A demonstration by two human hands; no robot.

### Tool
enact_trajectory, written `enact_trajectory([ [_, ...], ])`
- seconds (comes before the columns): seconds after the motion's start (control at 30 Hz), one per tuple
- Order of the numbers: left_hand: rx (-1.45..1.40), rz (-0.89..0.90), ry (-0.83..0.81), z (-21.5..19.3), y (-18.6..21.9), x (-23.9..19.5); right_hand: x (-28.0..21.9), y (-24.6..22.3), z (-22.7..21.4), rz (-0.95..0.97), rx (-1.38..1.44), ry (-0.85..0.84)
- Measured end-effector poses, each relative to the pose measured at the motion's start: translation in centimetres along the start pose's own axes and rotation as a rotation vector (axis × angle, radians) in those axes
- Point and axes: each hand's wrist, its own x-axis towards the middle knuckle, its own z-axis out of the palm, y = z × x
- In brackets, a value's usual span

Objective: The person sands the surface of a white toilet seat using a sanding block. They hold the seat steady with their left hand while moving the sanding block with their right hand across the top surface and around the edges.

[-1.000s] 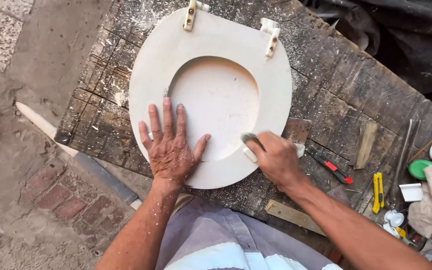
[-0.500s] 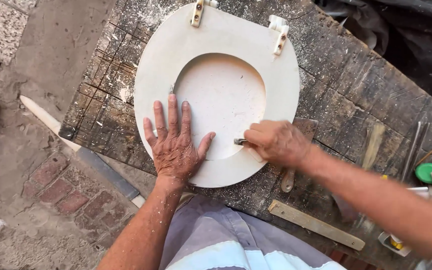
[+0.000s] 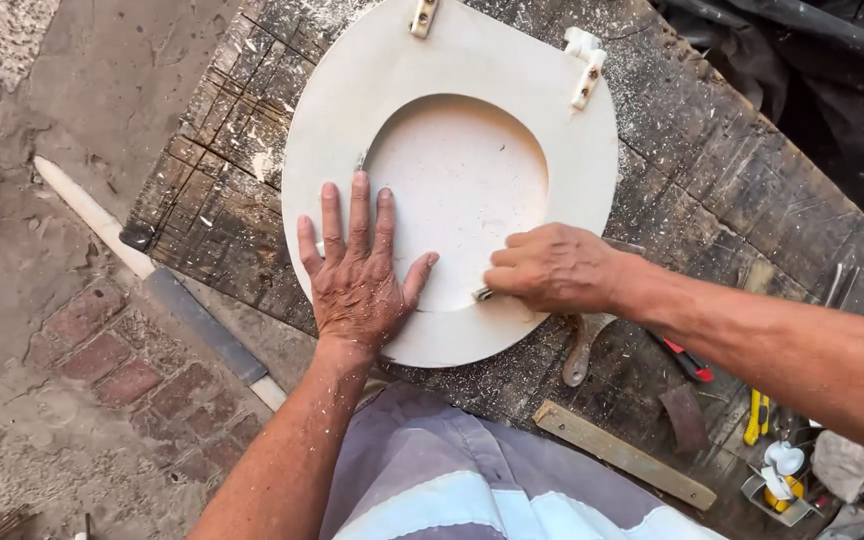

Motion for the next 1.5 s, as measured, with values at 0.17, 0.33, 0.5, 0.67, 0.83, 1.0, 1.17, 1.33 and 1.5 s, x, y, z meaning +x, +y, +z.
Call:
enact_trajectory([
  [0.17,-0.011,-0.005,-0.003,0.0,-0.1,0.2,-3.6,2.9,0.7,-0.083,-0.059,-0.181],
  [0.33,-0.011,-0.009,0.001,-0.2,0.0,0.1,-2.9,2.6,2.4,-0.087,-0.017,-0.357],
  [0.5,0.0,-0.01,0.001,-0.1,0.1,0.0,3.4,0.1,-0.5,-0.254,0.021,-0.425],
  [0.67,0.005,0.002,0.024,-0.1,0.0,0.0,-0.1,-0.5,-0.9,-0.081,-0.043,-0.253],
  [0.83,0.006,0.0,0.045,-0.1,-0.1,0.0,-3.3,-3.9,-0.4,0.543,0.295,0.019],
  [1.0,0.0,-0.003,0.04,-0.2,0.1,0.1,-3.2,-5.8,-0.1,0.847,0.63,0.267],
  [1.17,-0.001,0.0,0.031,-0.1,0.1,-0.1,-0.4,-2.4,-2.0,0.483,0.331,-0.036],
  [1.33,0.003,0.016,0.048,0.0,0.1,0.2,1.6,-2.2,-3.8,0.313,0.197,-0.265],
  [1.5,0.017,-0.015,0.009,-0.1,0.1,0.0,-0.7,-2.2,-6.7,0.768,0.436,0.027],
])
